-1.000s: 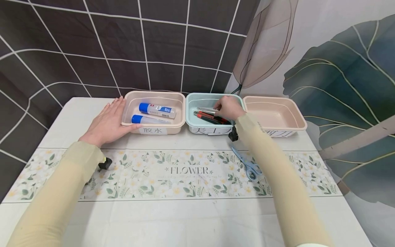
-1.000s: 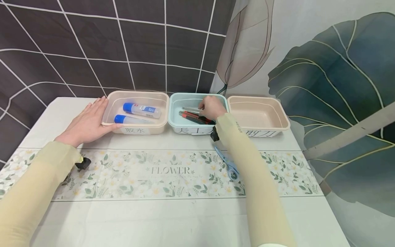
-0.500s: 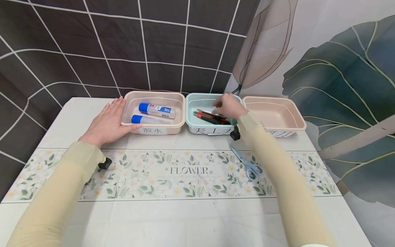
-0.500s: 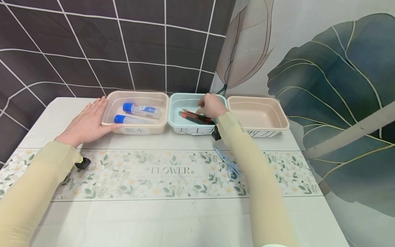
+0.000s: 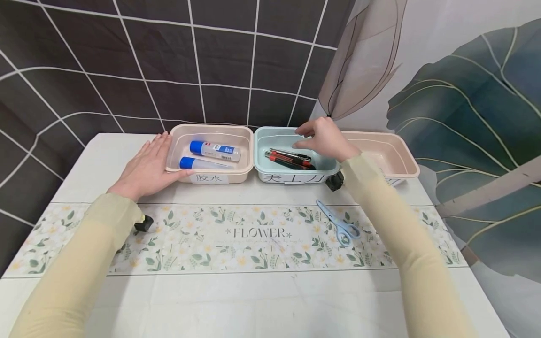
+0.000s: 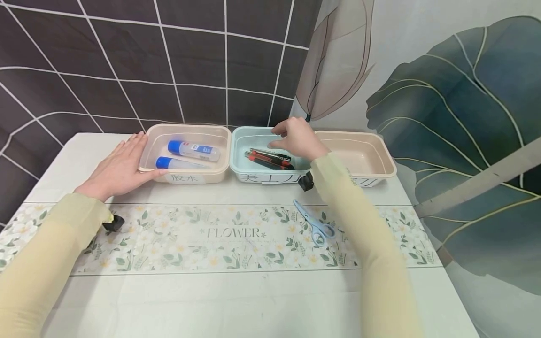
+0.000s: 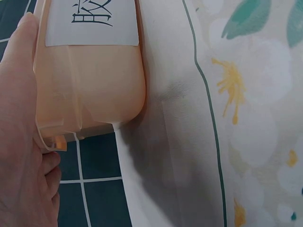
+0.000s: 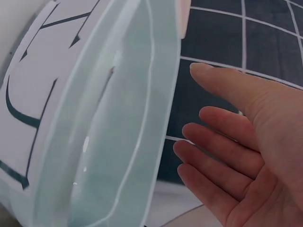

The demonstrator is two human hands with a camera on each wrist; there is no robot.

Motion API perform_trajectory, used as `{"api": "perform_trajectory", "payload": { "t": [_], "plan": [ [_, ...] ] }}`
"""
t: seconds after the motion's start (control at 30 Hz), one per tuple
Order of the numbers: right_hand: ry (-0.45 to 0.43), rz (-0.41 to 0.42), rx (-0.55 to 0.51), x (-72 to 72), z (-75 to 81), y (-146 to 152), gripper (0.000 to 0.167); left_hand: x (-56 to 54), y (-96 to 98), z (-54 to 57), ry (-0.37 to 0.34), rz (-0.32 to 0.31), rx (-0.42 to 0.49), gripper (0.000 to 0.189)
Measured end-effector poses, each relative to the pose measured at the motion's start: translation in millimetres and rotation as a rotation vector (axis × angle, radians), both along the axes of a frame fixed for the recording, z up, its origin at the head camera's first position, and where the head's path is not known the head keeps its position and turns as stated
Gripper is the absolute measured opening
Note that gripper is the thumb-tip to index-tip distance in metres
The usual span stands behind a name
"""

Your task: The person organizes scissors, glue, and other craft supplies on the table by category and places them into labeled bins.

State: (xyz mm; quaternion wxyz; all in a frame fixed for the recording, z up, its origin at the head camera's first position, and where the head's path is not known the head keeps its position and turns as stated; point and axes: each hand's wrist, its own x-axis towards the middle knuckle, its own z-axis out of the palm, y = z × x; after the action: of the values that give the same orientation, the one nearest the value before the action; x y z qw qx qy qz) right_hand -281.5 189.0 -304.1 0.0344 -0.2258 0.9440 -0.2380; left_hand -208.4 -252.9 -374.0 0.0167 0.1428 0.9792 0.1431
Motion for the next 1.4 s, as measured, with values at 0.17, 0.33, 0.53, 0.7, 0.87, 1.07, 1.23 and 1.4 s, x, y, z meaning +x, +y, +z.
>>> {"api": "perform_trajectory", "payload": {
  "t": [0.17, 0.33, 0.53, 0.7, 0.87, 1.07, 1.23, 1.4],
  "plan": [
    [0.008, -0.002, -0.001, 7.9, 8.0, 7, 0.045, -1.6, -0.2, -0.9, 0.003, 0.002, -0.001, 0.117],
    [0.008, -0.002, 0.014, 16.7, 11.2, 13, 0.048, -2.3, -0.2, -1.2, -0.003, 0.001, -0.001, 0.118],
    [0.024, 0.018, 0.025, 29.8, 13.1, 17, 0.050, -1.6, -0.1, -1.1, -0.003, 0.000, 0.002, 0.117],
    [0.011, 0.020, 0.031, 40.9, 13.6, 21, 0.055, -1.9, 0.3, -1.5, 0.000, 0.000, 0.003, 0.117],
    [-0.001, 0.004, -0.005, 49.1, 12.1, 28, 0.060, -2.1, 0.5, -1.3, 0.007, -0.003, 0.002, 0.117],
    [0.005, 0.001, -0.033, 60.0, 9.3, 39, 0.057, -1.4, 0.0, -0.5, 0.003, -0.001, 0.002, 0.117],
    [0.020, -0.016, -0.028, 73.5, 9.0, 47, 0.057, -1.3, 0.2, -0.4, 0.002, 0.000, -0.001, 0.117],
    [0.066, -0.037, -0.046, 85.9, 8.8, 57, 0.055, -1.5, 0.8, -0.7, 0.005, 0.001, 0.000, 0.116]
  ]
}}
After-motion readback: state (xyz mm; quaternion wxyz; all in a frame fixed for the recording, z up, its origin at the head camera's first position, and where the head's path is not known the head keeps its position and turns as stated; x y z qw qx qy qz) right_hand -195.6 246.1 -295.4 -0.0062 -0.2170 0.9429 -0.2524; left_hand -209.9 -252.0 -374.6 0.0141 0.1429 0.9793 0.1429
